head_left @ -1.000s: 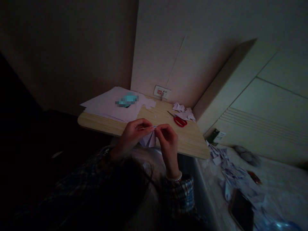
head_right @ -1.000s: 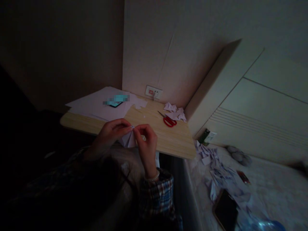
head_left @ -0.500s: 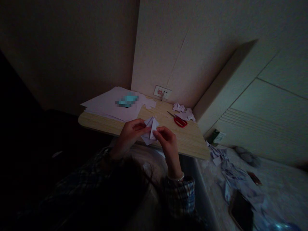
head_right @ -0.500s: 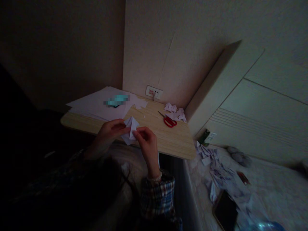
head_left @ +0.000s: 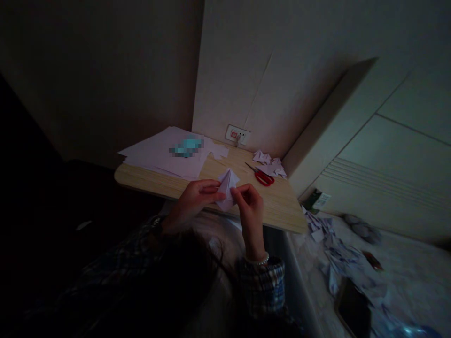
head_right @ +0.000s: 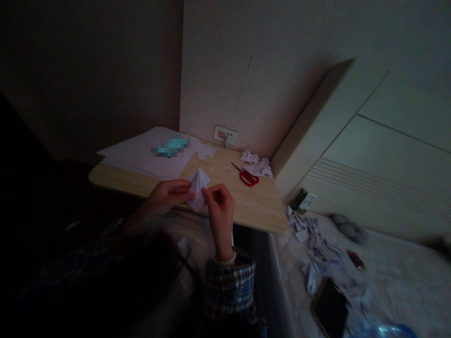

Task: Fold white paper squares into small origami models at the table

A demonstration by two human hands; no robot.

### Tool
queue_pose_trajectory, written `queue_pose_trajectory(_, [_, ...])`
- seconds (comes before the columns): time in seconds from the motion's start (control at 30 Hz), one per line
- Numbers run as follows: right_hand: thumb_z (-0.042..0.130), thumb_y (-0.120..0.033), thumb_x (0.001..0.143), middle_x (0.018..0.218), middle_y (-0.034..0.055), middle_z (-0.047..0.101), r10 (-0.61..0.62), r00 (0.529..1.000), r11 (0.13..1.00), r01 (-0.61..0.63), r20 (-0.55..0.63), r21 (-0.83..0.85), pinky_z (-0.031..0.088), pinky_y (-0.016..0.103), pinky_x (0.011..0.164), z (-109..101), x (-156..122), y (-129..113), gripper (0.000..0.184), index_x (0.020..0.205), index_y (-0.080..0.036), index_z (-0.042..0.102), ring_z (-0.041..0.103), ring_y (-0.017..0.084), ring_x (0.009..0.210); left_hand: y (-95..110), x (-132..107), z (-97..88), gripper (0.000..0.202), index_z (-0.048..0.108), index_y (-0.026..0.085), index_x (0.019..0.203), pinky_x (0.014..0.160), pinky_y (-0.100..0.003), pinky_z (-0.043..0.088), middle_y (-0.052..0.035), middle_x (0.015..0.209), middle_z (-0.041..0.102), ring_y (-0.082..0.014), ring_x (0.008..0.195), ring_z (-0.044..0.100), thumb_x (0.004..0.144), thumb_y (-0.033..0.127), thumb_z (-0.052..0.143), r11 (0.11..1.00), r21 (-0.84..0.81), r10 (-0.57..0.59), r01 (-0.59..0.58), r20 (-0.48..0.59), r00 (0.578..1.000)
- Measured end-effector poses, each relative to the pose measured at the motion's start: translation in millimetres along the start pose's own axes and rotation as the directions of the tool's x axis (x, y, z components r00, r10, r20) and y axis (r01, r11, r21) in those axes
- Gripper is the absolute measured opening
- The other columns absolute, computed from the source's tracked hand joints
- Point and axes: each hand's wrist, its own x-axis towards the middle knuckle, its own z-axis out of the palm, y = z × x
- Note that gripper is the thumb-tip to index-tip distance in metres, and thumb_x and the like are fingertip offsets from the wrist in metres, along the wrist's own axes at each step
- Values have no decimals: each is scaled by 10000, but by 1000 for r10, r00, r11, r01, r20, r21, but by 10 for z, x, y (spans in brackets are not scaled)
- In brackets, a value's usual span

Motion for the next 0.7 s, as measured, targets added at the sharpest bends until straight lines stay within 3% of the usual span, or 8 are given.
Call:
queue_pose_trajectory(0.13, [646, -339, 773, 605, -49, 502, -18, 1000, 1000, 19, 26, -19, 394, 228, 556, 34, -24, -25, 222, 658, -189, 530, 473, 95, 578, -13, -3, -7, 354, 632, 141, 739, 574, -252, 489, -11, 660, 691, -189, 657, 656, 511, 348, 807, 997, 58, 46, -44, -38, 998])
queue_pose_trajectory(0.33, [637, -340, 777, 615, -51, 497, -12, 997, 999, 15, 71, -34, 390, 222, 547, 46, -28, -28, 218, 668, -193, 519, 472, 93, 576, 37, -41, 7, 308, 562, 153, 597, 466, -201, 409, 22, 560, 617, -135, 546, 592, 547, 358, 786, 998, 52, 46, -46, 5, 999])
queue_pose_trajectory(0.5, [620, -344, 788, 679, -37, 545, -6, 989, 999, 12, 148, -38, 416, 227, 578, 57, -21, 21, 161, 770, -201, 548, 507, 105, 623, 39, -34, 7, 279, 614, 151, 640, 538, -213, 471, 6, 629, 661, -150, 609, 623, 557, 361, 778, 995, 58, 89, -87, -36, 995])
queue_pose_trajectory(0.7, [623, -307, 778, 682, -33, 524, -1, 998, 998, 5, 65, -67, 422, 223, 552, 54, -32, -11, 131, 744, -205, 549, 507, 112, 627, -55, -16, 16, 304, 651, 146, 750, 656, -256, 517, -34, 745, 705, -195, 739, 664, 593, 378, 768, 992, 57, 104, -109, 81, 991])
